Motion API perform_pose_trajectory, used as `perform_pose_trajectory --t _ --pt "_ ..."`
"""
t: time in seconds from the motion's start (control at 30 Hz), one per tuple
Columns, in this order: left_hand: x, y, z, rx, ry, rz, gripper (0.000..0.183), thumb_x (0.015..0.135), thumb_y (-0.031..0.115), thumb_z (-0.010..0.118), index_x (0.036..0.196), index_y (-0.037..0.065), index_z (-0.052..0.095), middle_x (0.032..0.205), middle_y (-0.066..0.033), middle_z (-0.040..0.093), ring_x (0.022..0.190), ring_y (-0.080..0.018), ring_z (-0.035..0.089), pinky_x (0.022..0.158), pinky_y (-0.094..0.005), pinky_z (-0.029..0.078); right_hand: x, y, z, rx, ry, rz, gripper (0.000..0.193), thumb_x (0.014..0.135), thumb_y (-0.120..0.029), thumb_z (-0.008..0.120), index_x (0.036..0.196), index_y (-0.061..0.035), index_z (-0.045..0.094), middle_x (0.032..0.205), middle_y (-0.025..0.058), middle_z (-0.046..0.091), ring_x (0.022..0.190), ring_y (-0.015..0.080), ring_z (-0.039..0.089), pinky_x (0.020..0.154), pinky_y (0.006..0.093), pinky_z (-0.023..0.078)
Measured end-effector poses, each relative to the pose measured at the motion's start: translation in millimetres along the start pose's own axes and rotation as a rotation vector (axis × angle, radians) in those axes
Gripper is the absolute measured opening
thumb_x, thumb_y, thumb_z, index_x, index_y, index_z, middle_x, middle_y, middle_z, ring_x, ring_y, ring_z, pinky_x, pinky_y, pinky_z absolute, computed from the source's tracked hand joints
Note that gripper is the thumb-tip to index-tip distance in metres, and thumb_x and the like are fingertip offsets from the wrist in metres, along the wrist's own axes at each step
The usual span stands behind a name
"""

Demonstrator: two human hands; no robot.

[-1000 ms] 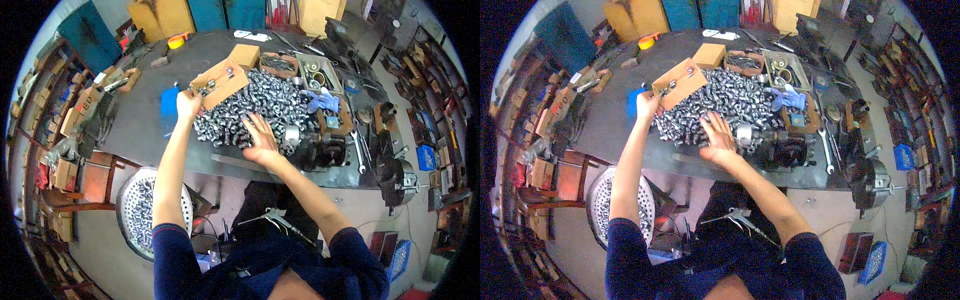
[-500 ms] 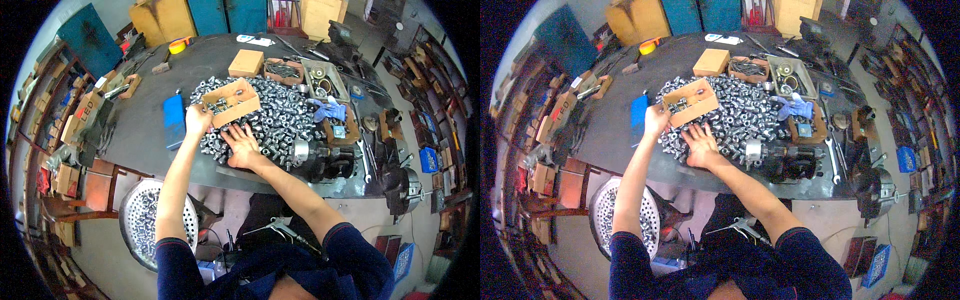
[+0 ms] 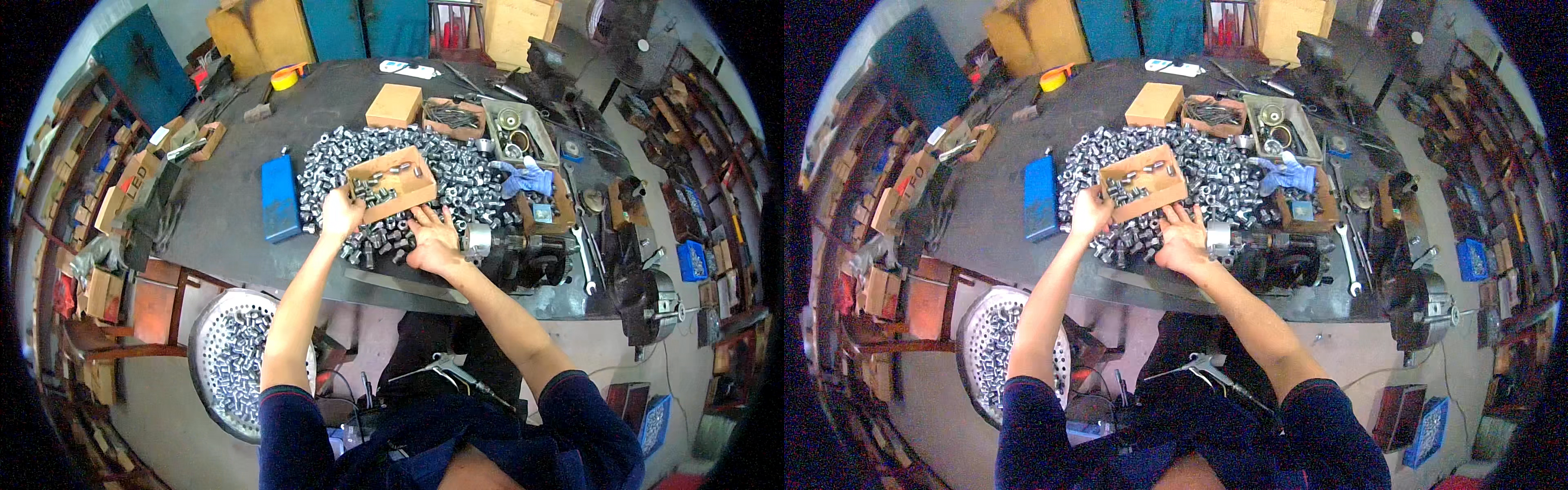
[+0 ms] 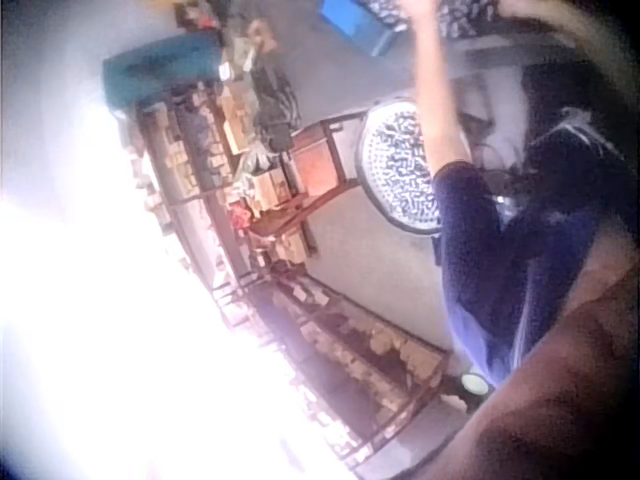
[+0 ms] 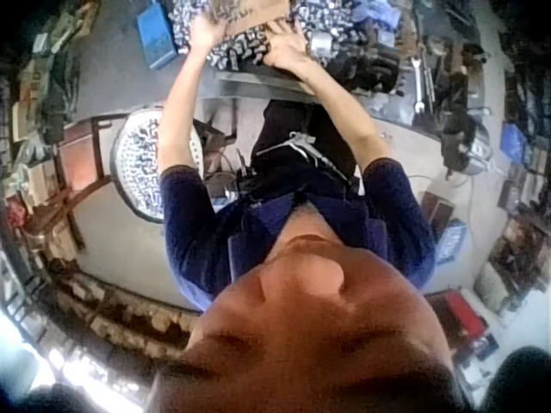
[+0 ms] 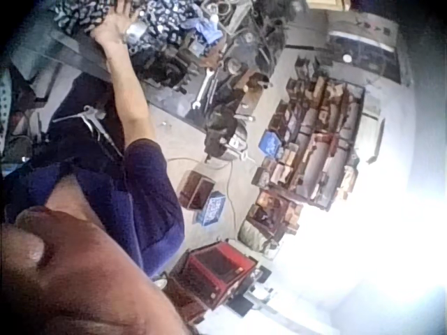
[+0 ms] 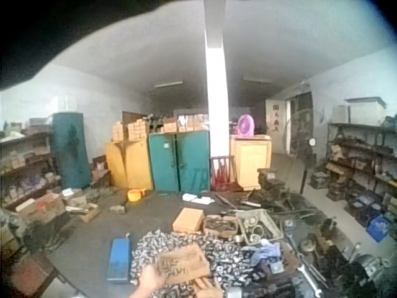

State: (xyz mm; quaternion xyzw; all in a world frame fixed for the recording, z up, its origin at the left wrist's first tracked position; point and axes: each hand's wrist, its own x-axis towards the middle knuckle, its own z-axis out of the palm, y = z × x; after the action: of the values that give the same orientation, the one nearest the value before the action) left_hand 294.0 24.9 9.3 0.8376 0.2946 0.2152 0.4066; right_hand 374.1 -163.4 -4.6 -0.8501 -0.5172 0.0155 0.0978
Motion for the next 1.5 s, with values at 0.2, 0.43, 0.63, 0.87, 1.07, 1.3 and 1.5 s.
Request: perform_pose_trajectory --t 0.2,0.43,0.63,0.87,1.07,1.3,1.5 --pt "-10.6 -1.6 -13.7 0.017 -0.097 -0.035 0.019 0.069 0.001 0.044 0.083 -0.006 0.056 0.048 -0.0103 0.054 0.031 -0.0133 0.049 0.029 -0.0261 0.04 -20.8 3.2 -4.4 0.16 0.207 -0.069 0.048 0.051 -0.027 0.06 0.095 -0.0076 0.06 0.12 0.0136 0.043 0.118 0.0278 0.031 0.099 0.0528 0.011" --pt "-11.9 -19.4 -4.6 0.39 0.278 0.257 0.02 0.065 0.008 0.051 0.079 -0.001 0.06 0.06 -0.0198 0.057 0.056 -0.0305 0.058 0.056 -0.0379 0.047 -26.7 -3.5 -14.0 0.313 0.411 -0.032 0.058 0.051 -0.028 0.058 0.105 -0.0091 0.053 0.122 0.0121 0.041 0.118 0.0283 0.032 0.097 0.0523 0.014" --pt "-10.5 -12.1 -4.9 0.398 0.254 0.253 0.019 0.065 0.008 0.051 0.079 -0.001 0.059 0.063 -0.022 0.056 0.062 -0.0356 0.057 0.06 -0.0415 0.046 -19.6 7.2 -3.1 0.283 0.417 -0.143 0.077 0.052 -0.021 0.056 0.125 -0.008 0.034 0.132 0.0151 0.026 0.121 0.0321 0.025 0.099 0.0422 0.023" --pt "-13.1 -9.1 -13.2 0.41 0.203 0.255 0.026 0.063 0.007 0.05 0.086 -0.002 0.058 0.064 -0.0223 0.056 0.063 -0.0347 0.057 0.062 -0.0415 0.046 -19.4 3.3 -3.3 0.285 0.343 -0.09 0.076 0.051 -0.016 0.059 0.123 -0.007 0.036 0.129 0.0153 0.03 0.119 0.0307 0.029 0.097 0.033 0.028" --pt "-14.5 -16.5 -9.3 0.481 0.239 0.31 0.024 0.064 0.008 0.05 0.085 -0.001 0.057 0.064 -0.0217 0.056 0.064 -0.0352 0.057 0.063 -0.0419 0.046 -23.2 2.7 -10.1 0.216 0.301 -0.082 0.077 0.05 -0.018 0.061 0.123 -0.0083 0.037 0.128 0.0132 0.033 0.118 0.0302 0.032 0.096 0.0327 0.029" --pt "-17.2 -7.6 -18.6 0.376 0.099 0.204 0.027 0.064 0.008 0.052 0.09 0.001 0.059 0.073 -0.021 0.058 0.073 -0.0332 0.058 0.068 -0.041 0.046 -24.9 6.9 0.2 0.428 0.372 -0.118 0.072 0.05 -0.017 0.059 0.118 -0.0021 0.041 0.123 0.0195 0.037 0.114 0.0341 0.035 0.096 0.0374 0.027" --pt "-11.0 -4.2 -19.7 0.428 0.056 0.188 0.03 0.066 0.008 0.051 0.094 0.002 0.059 0.071 -0.0216 0.058 0.067 -0.0305 0.06 0.065 -0.0372 0.047 -21.6 10.5 0.0 0.364 0.407 -0.123 0.068 0.05 -0.018 0.059 0.115 -0.0054 0.044 0.123 0.0147 0.039 0.112 0.0308 0.038 0.094 0.0346 0.032"
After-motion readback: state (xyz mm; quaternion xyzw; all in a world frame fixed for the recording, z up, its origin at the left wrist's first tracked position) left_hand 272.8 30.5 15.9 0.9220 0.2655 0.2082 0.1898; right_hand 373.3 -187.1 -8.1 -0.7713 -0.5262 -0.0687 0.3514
